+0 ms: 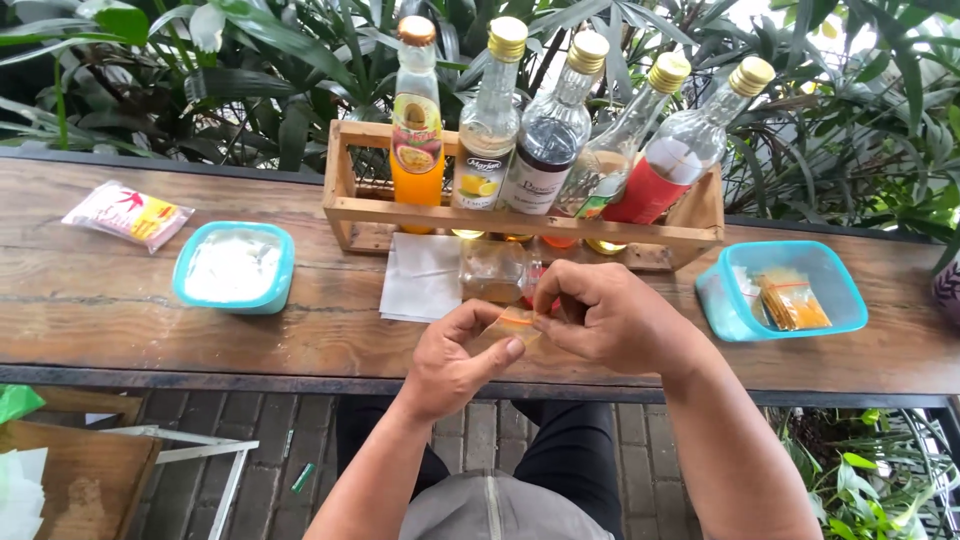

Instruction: The person scoops a yellow powder from a glass jar into small plastic bags using a spoon. They then seal the bags and place them into a blue container.

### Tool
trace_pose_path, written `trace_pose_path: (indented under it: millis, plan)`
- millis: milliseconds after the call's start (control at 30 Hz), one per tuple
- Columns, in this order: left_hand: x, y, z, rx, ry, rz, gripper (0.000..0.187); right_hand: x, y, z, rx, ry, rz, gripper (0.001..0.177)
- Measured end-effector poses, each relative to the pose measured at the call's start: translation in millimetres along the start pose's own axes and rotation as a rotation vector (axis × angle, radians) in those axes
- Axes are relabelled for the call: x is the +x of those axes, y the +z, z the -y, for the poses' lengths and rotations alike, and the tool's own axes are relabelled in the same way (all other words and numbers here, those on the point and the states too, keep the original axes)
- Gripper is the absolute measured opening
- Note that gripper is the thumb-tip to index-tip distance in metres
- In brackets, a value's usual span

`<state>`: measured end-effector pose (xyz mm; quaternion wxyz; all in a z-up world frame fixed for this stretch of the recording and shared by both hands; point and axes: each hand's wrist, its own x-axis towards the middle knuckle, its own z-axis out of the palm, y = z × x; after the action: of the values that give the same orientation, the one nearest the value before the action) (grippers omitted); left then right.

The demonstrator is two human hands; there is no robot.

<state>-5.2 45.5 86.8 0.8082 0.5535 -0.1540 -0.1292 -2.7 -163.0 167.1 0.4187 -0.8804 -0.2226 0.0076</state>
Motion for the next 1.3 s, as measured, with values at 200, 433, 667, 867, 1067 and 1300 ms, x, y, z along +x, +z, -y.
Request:
trace_pose_path:
  millis: [200, 433, 667, 867, 1067, 1300]
  plan:
    - [3.5, -1.8, 17.4, 0.043, 0.045, -0.071, 0.017, 5.0, 7.0, 11.4, -0.124, -0.030, 0.017, 0.013]
    - [3.9, -3.6, 9.4, 0.008, 0.135, -0.082, 0.014, 7.5, 14.3, 15.1, -0.103, -0.082, -0.017, 0.014]
    - [7.0, -7.8, 13.3, -0.151, 0.230, -0.118, 0.005, 2.0, 8.4, 18.0, 0.077, -0.141, -0.107, 0.017]
    - [6.4, -3.3, 6.5, -0.125, 0.249, -0.128, 0.010, -7.1, 22.7, -6.3, 0.243, -0.158, -0.138, 0.015]
    - [5.7, -4.0, 9.6, 0.022, 0.232, -0.090, 0.020, -6.6, 41.7, -18.3, 0.320, -0.198, -0.190, 0.015]
    - [4.9, -4.2, 6.6, 0.234, 0.238, -0.022, 0.030, -6.8, 48.5, -22.5, 0.355, -0.209, -0.269, 0.011]
